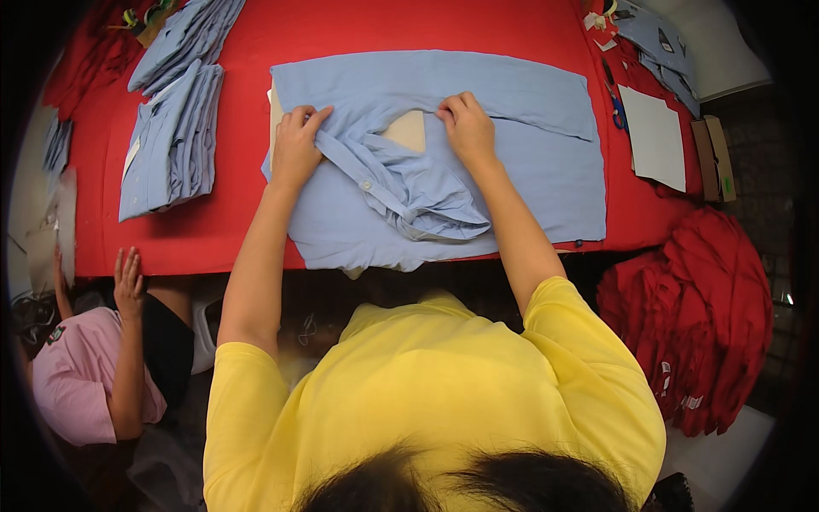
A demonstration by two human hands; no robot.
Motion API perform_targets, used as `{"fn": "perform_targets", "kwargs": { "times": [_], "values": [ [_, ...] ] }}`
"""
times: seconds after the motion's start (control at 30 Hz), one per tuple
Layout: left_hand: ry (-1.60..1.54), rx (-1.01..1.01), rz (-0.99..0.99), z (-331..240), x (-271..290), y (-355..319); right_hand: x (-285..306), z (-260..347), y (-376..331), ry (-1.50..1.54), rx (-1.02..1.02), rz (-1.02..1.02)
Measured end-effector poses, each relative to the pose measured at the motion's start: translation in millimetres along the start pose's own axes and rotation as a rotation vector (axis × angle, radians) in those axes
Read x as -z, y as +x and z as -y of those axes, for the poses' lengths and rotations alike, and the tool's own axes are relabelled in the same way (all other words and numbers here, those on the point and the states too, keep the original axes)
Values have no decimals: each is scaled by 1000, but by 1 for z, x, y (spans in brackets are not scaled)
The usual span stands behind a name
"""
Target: The person folds several light-blue button-down shirts on a red surface, using a cardboard template for each to ensure uniform size, and trimming loose threads with small shears.
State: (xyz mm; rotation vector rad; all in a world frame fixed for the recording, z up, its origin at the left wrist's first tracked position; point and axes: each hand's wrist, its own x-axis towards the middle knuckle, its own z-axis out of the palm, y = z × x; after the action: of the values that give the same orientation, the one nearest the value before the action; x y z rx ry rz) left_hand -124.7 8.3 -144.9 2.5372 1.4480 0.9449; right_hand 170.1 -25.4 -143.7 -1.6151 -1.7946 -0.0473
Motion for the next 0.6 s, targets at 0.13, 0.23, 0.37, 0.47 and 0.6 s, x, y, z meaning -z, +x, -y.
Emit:
{"fn": "perform_targets", "kwargs": {
  "times": [0.13, 0.23, 0.37, 0.47, 0.6],
  "values": [
    [2, 8, 9, -1, 1, 0, -1, -10, -3, 105, -127, 14],
    [10, -12, -3, 4, 0, -2, 18, -17, -11, 314, -269, 58],
    [-74, 9, 47, 12, 0, -3, 64, -28, -44, 309, -341, 318],
    [-284, 77, 194, 21, 21, -5, 92, 32, -83, 143, 77, 523],
    [-325, 70, 375, 19, 33, 2, 108, 69, -111, 50, 113, 686]
  ]
}}
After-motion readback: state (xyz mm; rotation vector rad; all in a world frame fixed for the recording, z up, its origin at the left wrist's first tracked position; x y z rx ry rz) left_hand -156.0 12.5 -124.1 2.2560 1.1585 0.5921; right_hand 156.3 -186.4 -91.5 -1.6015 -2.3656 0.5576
